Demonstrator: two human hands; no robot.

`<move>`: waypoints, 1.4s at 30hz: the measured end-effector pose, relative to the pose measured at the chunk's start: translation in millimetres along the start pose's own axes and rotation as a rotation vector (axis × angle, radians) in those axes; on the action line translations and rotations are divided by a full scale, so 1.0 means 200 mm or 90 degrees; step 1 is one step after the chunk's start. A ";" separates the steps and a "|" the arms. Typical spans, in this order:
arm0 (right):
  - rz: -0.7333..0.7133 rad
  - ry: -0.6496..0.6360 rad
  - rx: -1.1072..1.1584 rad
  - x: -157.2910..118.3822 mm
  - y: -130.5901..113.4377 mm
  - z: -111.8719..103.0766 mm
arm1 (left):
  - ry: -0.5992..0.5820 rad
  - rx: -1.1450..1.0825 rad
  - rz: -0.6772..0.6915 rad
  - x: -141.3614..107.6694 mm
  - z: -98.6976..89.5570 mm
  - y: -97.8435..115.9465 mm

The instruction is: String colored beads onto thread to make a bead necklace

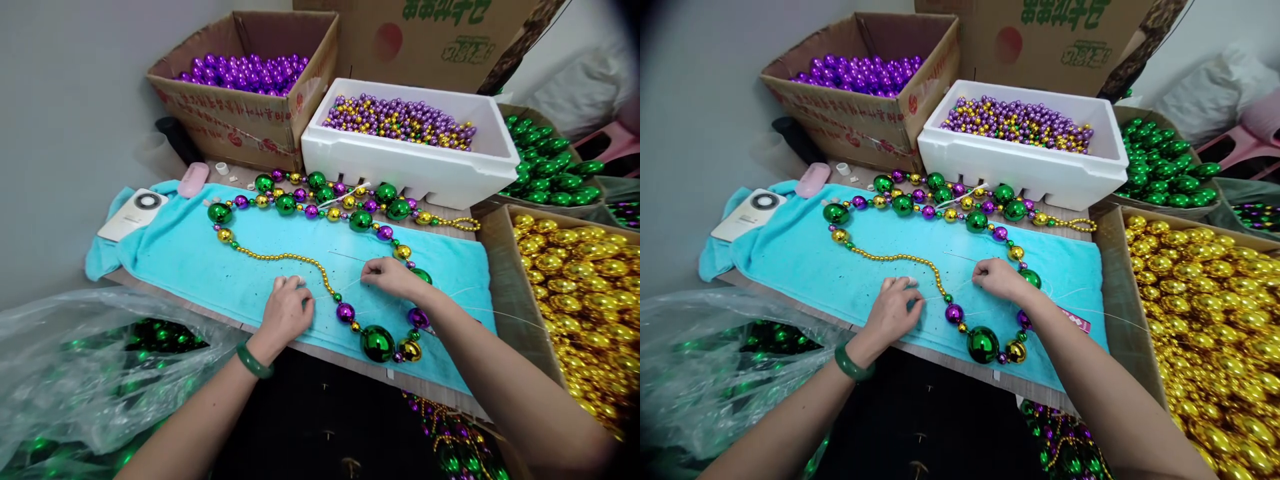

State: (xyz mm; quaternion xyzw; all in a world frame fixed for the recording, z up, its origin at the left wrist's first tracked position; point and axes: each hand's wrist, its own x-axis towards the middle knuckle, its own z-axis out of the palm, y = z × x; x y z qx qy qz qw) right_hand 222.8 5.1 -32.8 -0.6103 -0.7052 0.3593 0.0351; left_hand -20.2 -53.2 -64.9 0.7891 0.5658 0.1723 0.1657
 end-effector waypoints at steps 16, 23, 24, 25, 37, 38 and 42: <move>-0.103 0.065 0.011 -0.03 -0.18 0.02 | -0.060 -0.874 -0.392 0.15 0.07 0.12; -0.173 0.032 -0.065 -0.01 -0.25 -0.02 | -0.030 -0.733 -0.355 0.16 0.09 0.12; -0.184 0.026 -0.076 -0.01 -0.26 -0.03 | -0.029 -0.715 -0.345 0.17 0.09 0.12; -0.195 0.021 -0.087 0.00 -0.27 -0.03 | -0.028 -0.697 -0.333 0.17 0.09 0.11; -0.232 -0.001 -0.114 0.09 -0.33 -0.04 | -0.022 -0.579 -0.236 0.20 0.07 0.11; -0.219 0.010 -0.083 0.10 -0.32 -0.04 | -0.022 -0.589 -0.244 0.20 0.07 0.11; -0.166 -0.012 0.005 0.09 -0.24 -0.03 | -0.036 -0.627 -0.280 0.19 0.07 0.10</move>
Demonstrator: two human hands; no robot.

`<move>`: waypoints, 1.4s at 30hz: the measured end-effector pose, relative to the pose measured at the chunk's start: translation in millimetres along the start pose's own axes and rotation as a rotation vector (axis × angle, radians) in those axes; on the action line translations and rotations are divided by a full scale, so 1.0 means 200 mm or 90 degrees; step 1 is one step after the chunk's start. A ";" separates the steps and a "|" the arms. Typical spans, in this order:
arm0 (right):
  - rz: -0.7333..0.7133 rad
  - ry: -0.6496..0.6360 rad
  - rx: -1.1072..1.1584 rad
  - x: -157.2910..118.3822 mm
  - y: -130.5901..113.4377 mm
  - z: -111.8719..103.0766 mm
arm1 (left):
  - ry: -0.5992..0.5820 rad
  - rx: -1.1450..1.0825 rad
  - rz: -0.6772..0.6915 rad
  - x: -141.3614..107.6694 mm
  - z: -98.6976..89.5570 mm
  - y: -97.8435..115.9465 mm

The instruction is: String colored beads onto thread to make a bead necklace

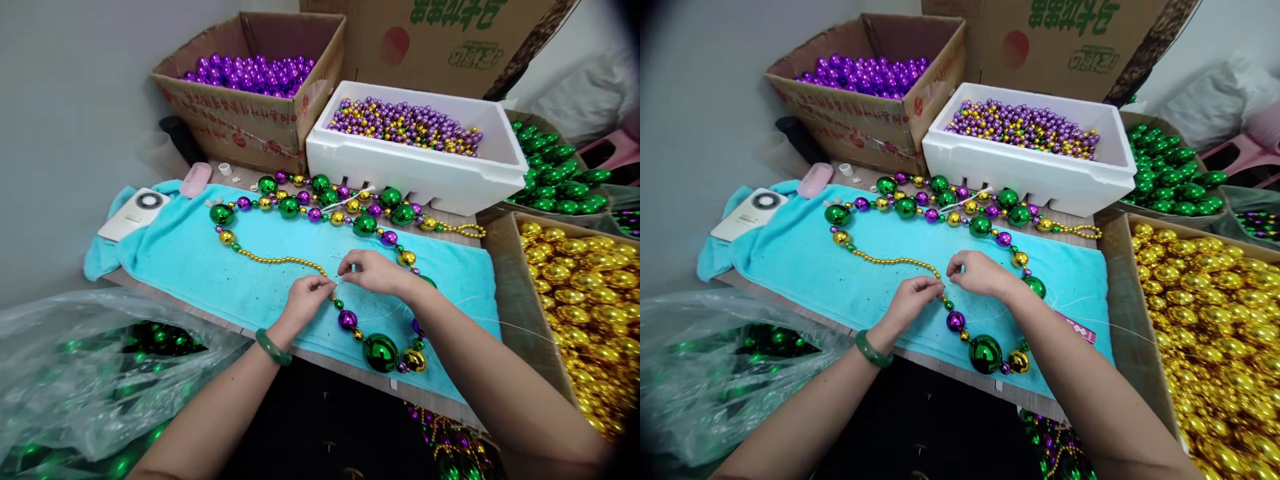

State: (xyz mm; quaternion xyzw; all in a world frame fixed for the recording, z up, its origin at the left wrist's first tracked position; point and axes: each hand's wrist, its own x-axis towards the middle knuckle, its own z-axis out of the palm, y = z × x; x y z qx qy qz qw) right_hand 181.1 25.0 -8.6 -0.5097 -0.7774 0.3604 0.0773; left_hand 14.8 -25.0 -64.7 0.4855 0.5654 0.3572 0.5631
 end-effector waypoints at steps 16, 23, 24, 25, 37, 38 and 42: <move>0.051 0.050 0.074 -0.15 0.00 0.25 | 0.002 -0.075 -0.096 -0.01 0.00 0.00; 0.183 0.006 0.294 -0.03 0.09 0.21 | 0.052 0.217 0.200 -0.03 -0.01 -0.06; 0.192 -0.019 0.327 -0.02 0.09 0.21 | 0.057 0.238 0.231 -0.03 -0.01 -0.07; 0.200 -0.043 0.355 -0.01 0.10 0.21 | 0.059 0.250 0.259 -0.03 -0.01 -0.07; 0.209 -0.201 0.481 0.04 0.14 0.21 | 0.073 0.301 0.429 -0.02 0.00 -0.11; 0.207 -0.199 0.479 0.04 0.14 0.21 | 0.073 0.302 0.434 -0.02 0.00 -0.11; 0.201 -0.179 0.460 0.04 0.15 0.21 | 0.080 0.312 0.427 -0.02 -0.01 -0.11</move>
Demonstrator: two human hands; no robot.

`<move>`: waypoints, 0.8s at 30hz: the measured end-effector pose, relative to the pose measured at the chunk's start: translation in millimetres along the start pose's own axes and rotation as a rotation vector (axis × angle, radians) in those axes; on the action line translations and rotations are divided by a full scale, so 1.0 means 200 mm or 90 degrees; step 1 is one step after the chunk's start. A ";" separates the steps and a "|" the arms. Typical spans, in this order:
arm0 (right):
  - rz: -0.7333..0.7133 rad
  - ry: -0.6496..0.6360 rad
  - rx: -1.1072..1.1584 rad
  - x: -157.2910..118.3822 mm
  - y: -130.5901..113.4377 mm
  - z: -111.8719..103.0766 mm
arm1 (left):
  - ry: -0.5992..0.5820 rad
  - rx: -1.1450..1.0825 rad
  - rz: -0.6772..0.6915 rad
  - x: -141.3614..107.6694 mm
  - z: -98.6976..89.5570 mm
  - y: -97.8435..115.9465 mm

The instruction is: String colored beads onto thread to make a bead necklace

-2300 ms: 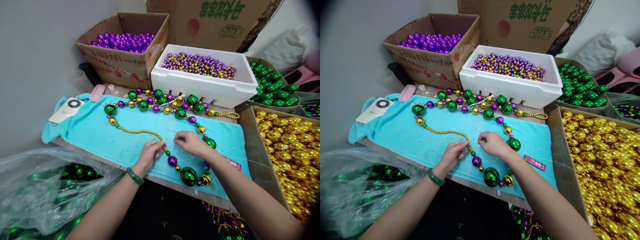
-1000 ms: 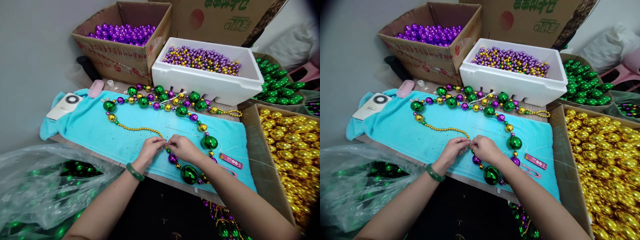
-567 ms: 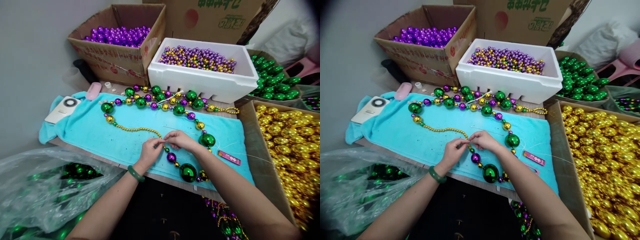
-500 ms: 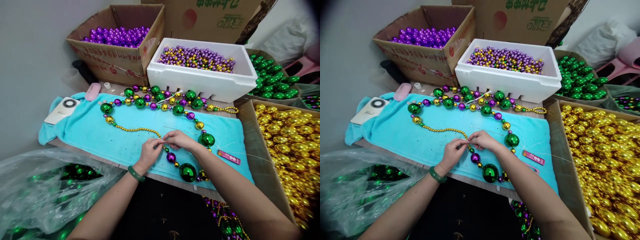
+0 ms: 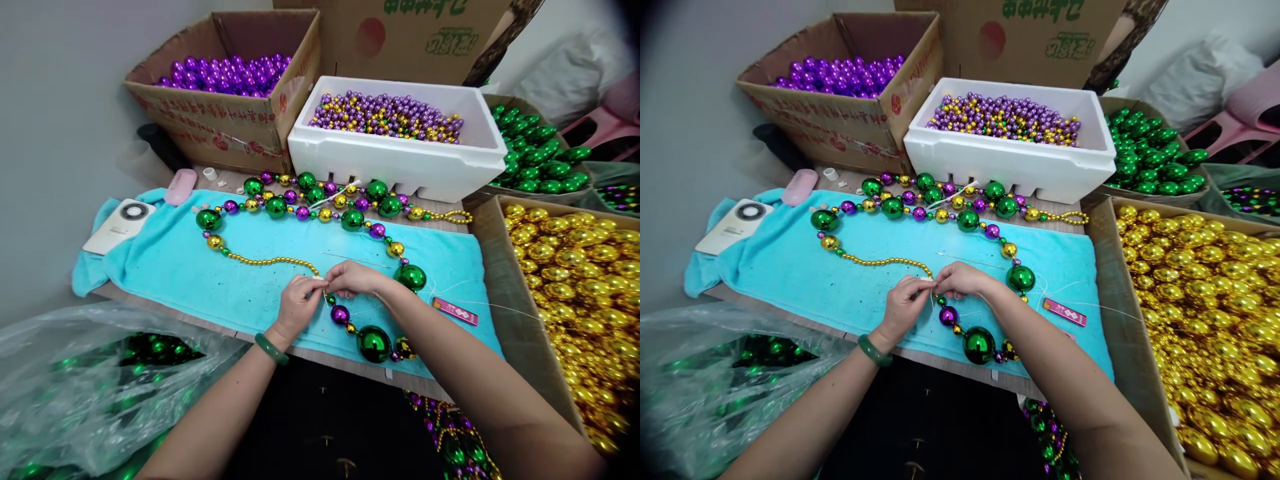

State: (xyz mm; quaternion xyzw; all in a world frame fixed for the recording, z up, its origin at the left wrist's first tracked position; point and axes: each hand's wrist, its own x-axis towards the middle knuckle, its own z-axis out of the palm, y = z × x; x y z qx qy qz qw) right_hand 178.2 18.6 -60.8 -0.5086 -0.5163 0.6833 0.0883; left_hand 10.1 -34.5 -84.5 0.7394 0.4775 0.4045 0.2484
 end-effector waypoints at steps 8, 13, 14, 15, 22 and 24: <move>-0.018 0.022 -0.012 -0.03 -0.02 0.00 | 0.014 -0.004 0.021 0.00 0.00 -0.01; -0.006 0.038 0.016 -0.04 -0.02 -0.01 | 0.033 -0.010 0.046 0.00 0.01 -0.02; -0.003 0.037 0.022 -0.04 -0.02 -0.01 | 0.036 -0.011 0.050 0.00 0.01 -0.02; 0.002 0.031 0.026 -0.04 -0.03 -0.01 | 0.038 -0.011 0.054 0.00 0.01 -0.02; 0.014 -0.037 0.037 -0.01 -0.03 -0.01 | 0.040 -0.017 0.054 0.00 0.01 -0.02; 0.006 -0.038 0.035 0.00 -0.02 -0.02 | 0.040 -0.019 0.052 0.00 0.01 -0.02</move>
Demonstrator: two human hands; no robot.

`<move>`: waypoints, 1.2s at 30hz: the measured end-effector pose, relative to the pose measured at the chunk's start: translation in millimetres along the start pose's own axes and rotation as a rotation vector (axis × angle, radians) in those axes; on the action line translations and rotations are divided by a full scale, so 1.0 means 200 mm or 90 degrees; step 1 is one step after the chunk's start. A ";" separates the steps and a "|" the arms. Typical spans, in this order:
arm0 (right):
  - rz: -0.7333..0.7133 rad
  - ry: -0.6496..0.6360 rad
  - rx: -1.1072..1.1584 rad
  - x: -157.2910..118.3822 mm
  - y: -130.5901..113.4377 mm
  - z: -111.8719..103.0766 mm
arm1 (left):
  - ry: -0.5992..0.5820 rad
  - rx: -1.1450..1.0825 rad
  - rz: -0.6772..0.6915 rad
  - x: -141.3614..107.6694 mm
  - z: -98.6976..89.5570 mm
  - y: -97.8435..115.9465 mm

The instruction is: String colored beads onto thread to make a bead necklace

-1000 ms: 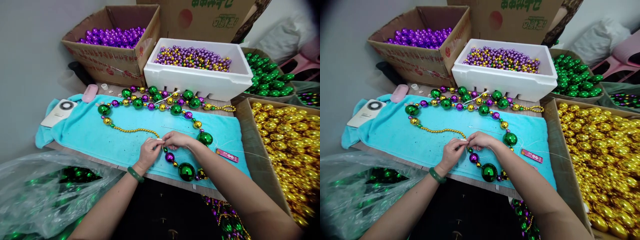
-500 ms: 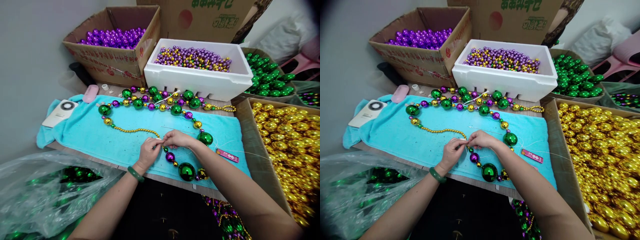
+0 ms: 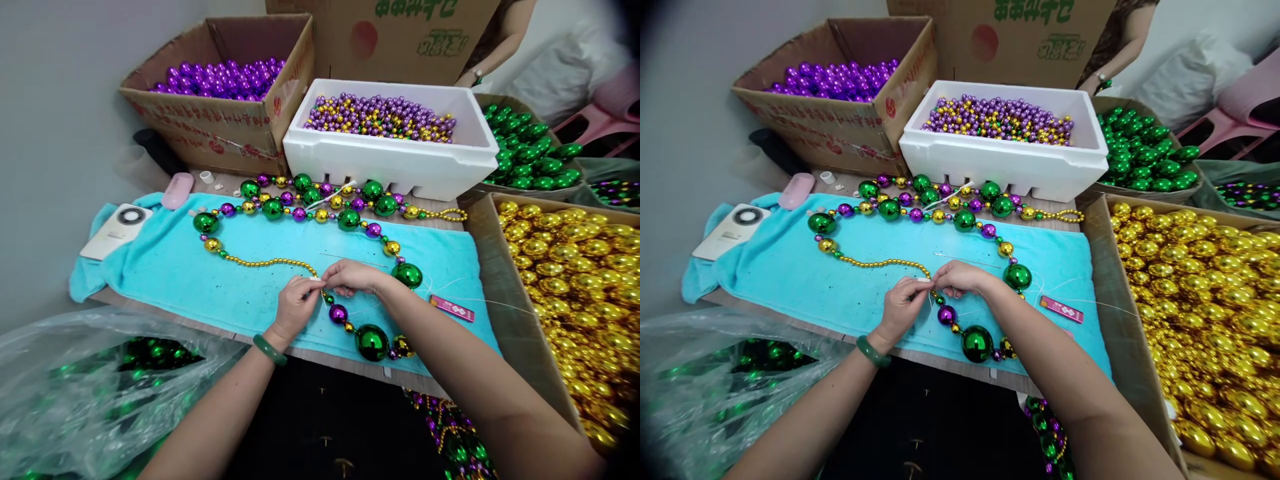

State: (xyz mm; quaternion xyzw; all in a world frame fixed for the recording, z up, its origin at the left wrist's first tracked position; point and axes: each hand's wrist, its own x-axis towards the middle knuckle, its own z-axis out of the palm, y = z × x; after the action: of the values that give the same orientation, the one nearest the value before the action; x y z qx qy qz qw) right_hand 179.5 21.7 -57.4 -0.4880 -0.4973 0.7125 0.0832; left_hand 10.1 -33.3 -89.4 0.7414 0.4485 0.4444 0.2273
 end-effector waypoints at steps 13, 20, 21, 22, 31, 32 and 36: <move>-0.012 -0.010 -0.021 -0.01 0.01 0.00 | 0.002 -0.004 0.004 0.00 0.00 -0.01; -0.011 -0.009 -0.061 0.00 0.00 0.01 | -0.002 0.000 -0.001 -0.01 0.00 -0.01; -0.015 0.003 -0.071 0.00 0.00 0.01 | -0.003 -0.001 -0.004 -0.01 0.00 -0.01; -0.019 0.016 -0.081 0.00 0.00 0.00 | -0.005 -0.001 -0.008 -0.01 0.00 -0.01; -0.031 0.203 -0.227 -0.10 -0.01 -0.05 | -0.137 0.080 -0.007 -0.06 -0.07 0.00; -0.022 0.227 -0.242 -0.12 -0.01 -0.06 | -0.152 0.089 -0.002 -0.06 -0.09 0.00; 0.033 0.326 -0.304 -0.13 0.00 -0.09 | -0.216 0.128 0.037 -0.08 -0.11 0.01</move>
State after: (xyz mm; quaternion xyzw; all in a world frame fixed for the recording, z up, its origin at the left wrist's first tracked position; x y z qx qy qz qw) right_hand 207.5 17.5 -40.7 -0.6692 -0.6001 0.4324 0.0708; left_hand -11.7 -49.2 -84.6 0.8373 0.4243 0.2721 0.2117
